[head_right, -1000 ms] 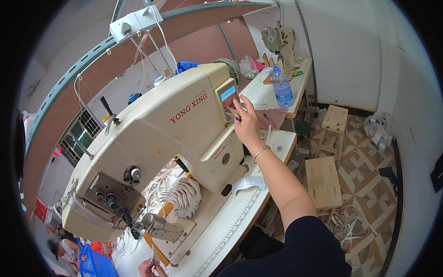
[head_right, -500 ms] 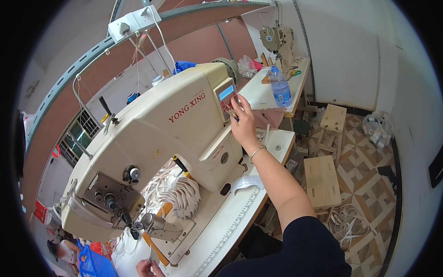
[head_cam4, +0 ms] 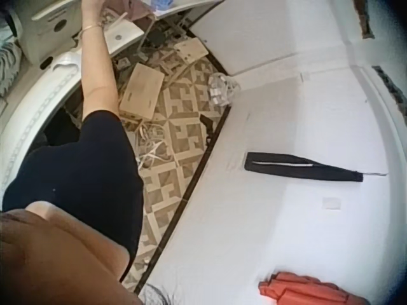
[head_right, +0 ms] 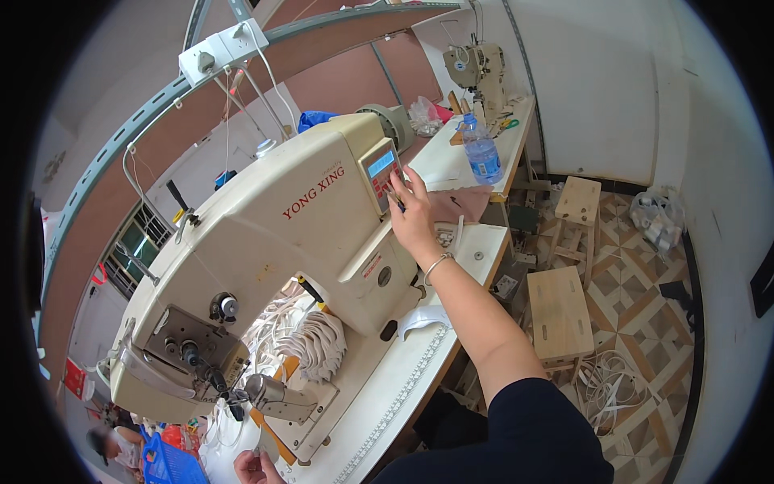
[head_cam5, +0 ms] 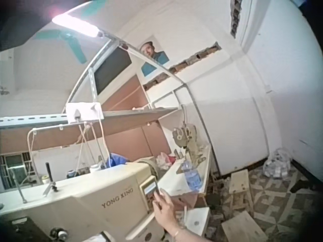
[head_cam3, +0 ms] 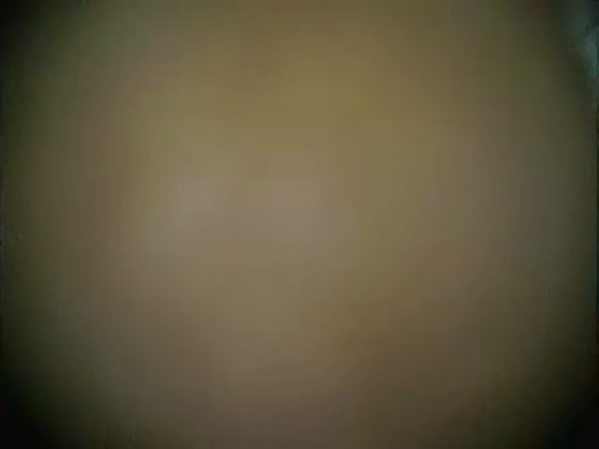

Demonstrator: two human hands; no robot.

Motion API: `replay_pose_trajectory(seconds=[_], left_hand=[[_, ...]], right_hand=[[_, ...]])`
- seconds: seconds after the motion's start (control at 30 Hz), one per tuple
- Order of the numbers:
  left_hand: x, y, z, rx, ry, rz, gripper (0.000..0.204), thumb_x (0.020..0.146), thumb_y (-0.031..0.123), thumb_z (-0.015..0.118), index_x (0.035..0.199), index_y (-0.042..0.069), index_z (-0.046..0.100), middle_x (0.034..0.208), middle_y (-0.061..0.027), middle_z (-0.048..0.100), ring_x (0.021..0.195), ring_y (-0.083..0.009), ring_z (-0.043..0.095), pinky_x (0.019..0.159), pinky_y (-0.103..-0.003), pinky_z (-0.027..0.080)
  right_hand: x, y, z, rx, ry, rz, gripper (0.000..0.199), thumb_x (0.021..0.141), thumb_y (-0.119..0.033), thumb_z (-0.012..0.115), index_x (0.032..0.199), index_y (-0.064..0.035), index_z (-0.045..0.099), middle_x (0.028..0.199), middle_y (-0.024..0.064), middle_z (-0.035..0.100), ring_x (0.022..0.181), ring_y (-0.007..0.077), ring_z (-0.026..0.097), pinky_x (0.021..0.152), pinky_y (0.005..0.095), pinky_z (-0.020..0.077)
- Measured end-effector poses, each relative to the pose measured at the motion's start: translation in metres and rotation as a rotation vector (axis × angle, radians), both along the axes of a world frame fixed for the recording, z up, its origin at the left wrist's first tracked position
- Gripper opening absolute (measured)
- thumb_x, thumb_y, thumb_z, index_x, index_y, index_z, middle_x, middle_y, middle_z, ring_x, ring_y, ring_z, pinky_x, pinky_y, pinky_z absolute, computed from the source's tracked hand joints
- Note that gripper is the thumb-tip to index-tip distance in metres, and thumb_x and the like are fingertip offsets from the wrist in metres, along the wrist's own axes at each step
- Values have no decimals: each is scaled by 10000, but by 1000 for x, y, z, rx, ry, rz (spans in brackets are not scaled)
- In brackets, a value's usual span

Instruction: The person sorts white fabric pieces from a blue basket onto a table, then uses a sewing machine to stitch the edges of the pieces. The person trims excess threads with scissors and stacks the finished items.

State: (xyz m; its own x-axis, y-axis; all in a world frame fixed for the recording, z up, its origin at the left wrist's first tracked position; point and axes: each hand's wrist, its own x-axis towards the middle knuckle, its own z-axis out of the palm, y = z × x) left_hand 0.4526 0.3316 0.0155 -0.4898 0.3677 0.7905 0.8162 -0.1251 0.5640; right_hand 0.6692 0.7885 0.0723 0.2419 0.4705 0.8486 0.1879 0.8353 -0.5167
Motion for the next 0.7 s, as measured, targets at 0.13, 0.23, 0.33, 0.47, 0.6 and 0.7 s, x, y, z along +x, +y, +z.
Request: replay_pose_trajectory(seconds=[0.13,0.23,0.33,0.47,0.6,0.7], left_hand=[[-4,-6,-6,12,-42,9,268,742,-127,614,978,-23,540,970,-123,545,865,-194,557,755,-294,491],[-7,-9,-12,15,-115,31,261,750,-118,613,980,-20,540,972,-119,547,865,-189,558,756,-289,488],[-7,-6,-14,24,-147,26,243,760,-105,611,975,-18,539,957,-114,556,851,-184,563,754,-286,486],[-8,3,-9,42,-202,-31,224,769,-90,614,964,-12,536,931,-106,567,828,-178,570,749,-280,485],[-18,-15,-6,38,-306,63,223,771,-79,623,960,4,539,932,-108,569,824,-173,571,743,-272,483],[-46,-41,6,161,-380,237,316,822,16,535,1116,-21,426,1041,-70,501,904,-149,512,783,-258,436]], right_hand=[[3,-2,-3,41,-41,-50,489,742,32,586,1216,-62,513,1303,185,369,1080,346,489,868,375,449],[3,-8,1,33,-35,-40,388,795,-11,562,1182,-45,542,1306,146,392,1085,301,500,903,354,434],[5,-8,3,27,-115,-62,467,742,53,581,1196,-43,522,1302,159,388,1082,317,506,894,364,450],[7,-7,8,76,-143,-93,521,699,85,576,1202,-32,507,1314,183,365,1100,342,489,889,365,452],[5,-9,5,84,-151,-106,512,675,81,566,1176,-5,514,1341,211,330,1127,351,453,904,358,427],[-6,-11,-23,97,-197,-223,397,747,-1,555,1143,-8,533,1302,174,393,1134,324,452,941,376,388]])
